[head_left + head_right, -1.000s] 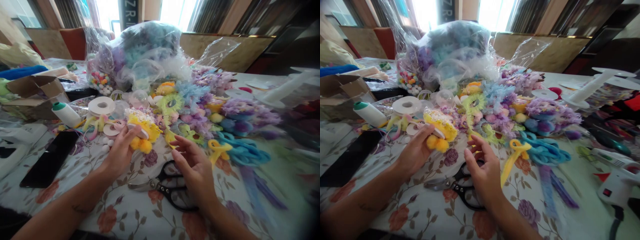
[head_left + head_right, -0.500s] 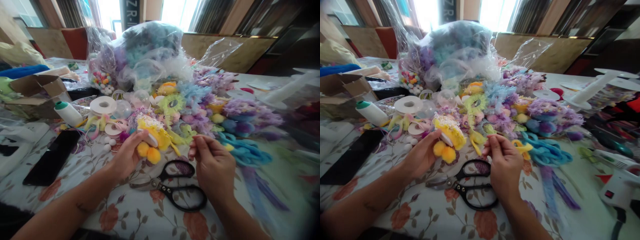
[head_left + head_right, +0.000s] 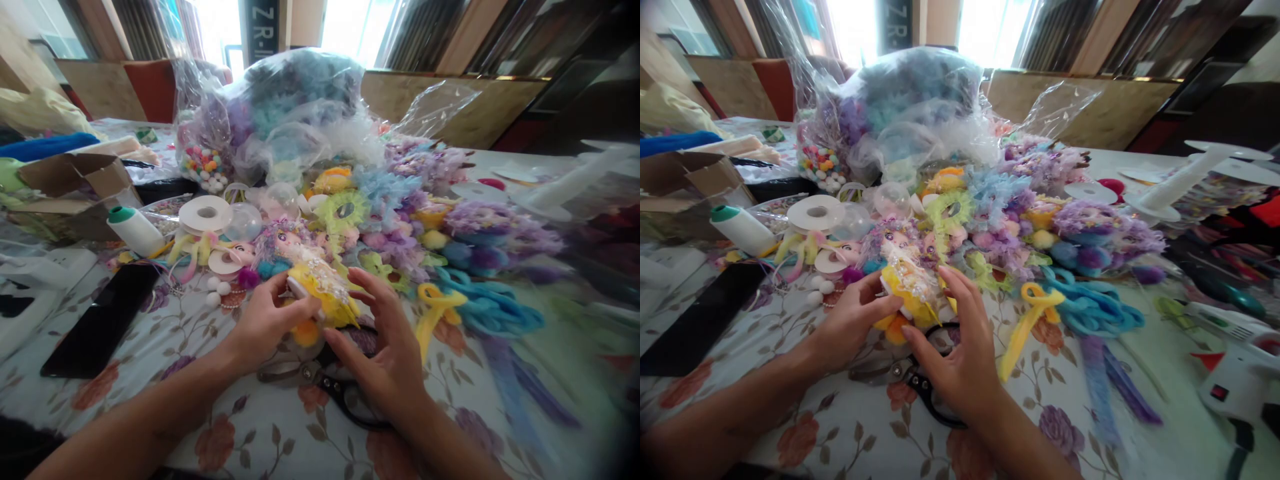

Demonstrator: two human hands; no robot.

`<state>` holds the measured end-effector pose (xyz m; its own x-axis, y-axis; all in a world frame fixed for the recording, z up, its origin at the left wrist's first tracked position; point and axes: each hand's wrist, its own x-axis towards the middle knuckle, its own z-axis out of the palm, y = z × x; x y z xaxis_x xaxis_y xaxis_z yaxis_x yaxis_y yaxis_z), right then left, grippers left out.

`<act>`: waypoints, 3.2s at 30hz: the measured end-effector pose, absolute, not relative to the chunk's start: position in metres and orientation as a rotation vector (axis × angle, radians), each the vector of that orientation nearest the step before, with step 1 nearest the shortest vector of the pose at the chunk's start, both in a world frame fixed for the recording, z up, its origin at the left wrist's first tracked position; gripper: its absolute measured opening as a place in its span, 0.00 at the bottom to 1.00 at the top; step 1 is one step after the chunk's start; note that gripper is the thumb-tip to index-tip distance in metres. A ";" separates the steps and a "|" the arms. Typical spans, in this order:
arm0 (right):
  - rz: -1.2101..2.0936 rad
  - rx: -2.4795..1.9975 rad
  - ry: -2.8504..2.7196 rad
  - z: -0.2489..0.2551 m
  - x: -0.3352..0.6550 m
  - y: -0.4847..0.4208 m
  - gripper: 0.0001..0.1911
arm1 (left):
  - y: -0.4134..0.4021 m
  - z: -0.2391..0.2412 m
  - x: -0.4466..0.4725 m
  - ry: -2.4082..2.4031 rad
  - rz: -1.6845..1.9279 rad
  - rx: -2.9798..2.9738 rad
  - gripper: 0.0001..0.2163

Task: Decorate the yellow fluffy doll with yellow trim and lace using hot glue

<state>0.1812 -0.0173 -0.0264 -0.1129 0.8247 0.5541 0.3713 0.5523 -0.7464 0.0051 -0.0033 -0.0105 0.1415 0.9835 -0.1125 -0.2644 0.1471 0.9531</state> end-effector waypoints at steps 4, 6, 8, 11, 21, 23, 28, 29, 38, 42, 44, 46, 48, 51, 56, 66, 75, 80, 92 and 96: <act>0.714 -1.024 -1.641 -0.027 0.181 -0.017 0.35 | -0.007 -0.006 0.006 1.100 1.145 1.104 0.16; 0.775 -1.025 -1.630 -0.028 0.180 -0.019 0.36 | -0.009 -0.004 0.006 1.040 1.160 1.104 0.19; 0.799 -1.032 -1.633 -0.029 0.181 -0.020 0.39 | -0.010 -0.004 0.005 0.898 1.151 1.087 0.21; 0.637 -0.983 -1.683 -0.028 0.183 -0.024 0.40 | -0.011 -0.003 0.003 0.698 1.066 1.073 0.23; 0.754 -1.131 -1.334 -0.024 0.182 -0.032 0.20 | -0.005 -0.006 0.001 0.775 1.074 0.910 0.16; 1.020 -1.288 -1.094 -0.021 0.182 -0.026 0.21 | 0.002 -0.007 0.000 0.989 1.187 0.901 0.11; 1.410 -1.186 -0.896 -0.017 0.184 -0.011 0.23 | 0.013 -0.010 -0.005 1.111 1.318 0.979 0.19; 1.475 -1.149 -0.852 -0.017 0.184 -0.010 0.23 | 0.013 -0.010 -0.005 1.123 1.296 1.003 0.19; 1.659 -0.990 -0.695 -0.022 0.180 -0.010 0.20 | 0.012 -0.010 -0.009 0.834 1.099 0.892 0.21; 1.639 -0.914 -0.643 -0.018 0.177 -0.008 0.19 | 0.012 -0.007 -0.006 0.880 1.079 0.978 0.25; 1.631 -0.890 -0.621 -0.014 0.177 -0.007 0.20 | 0.011 -0.001 -0.004 0.986 1.190 1.052 0.23; 1.631 -0.875 -0.593 -0.012 0.177 -0.006 0.20 | 0.008 0.007 -0.003 1.132 1.318 1.116 0.19; 1.620 -0.861 -0.567 -0.010 0.177 -0.004 0.20 | 0.001 0.014 -0.003 1.322 1.338 1.181 0.11; 1.581 -0.840 -0.553 -0.008 0.178 -0.003 0.20 | -0.016 0.019 -0.001 1.379 0.978 1.409 0.15; 1.602 -0.790 -0.642 -0.005 0.177 -0.007 0.17 | -0.037 0.013 0.022 1.123 0.859 1.089 0.19; 1.506 -0.902 -1.132 -0.003 0.180 -0.013 0.17 | -0.019 0.013 0.058 0.990 1.258 0.427 0.12; 0.852 -1.229 -1.734 0.002 0.287 -0.013 0.04 | 0.012 0.024 0.009 1.103 1.451 0.316 0.11; 0.601 -1.258 -2.015 -0.017 0.312 -0.035 0.12 | 0.025 0.021 0.009 1.009 1.430 0.282 0.10; 0.316 -1.373 -2.053 -0.051 0.319 -0.016 0.11 | 0.024 0.004 0.007 0.954 1.287 0.213 0.14; 0.459 -1.386 -1.930 -0.030 0.314 -0.011 0.10 | 0.024 0.005 0.005 0.905 1.308 0.201 0.14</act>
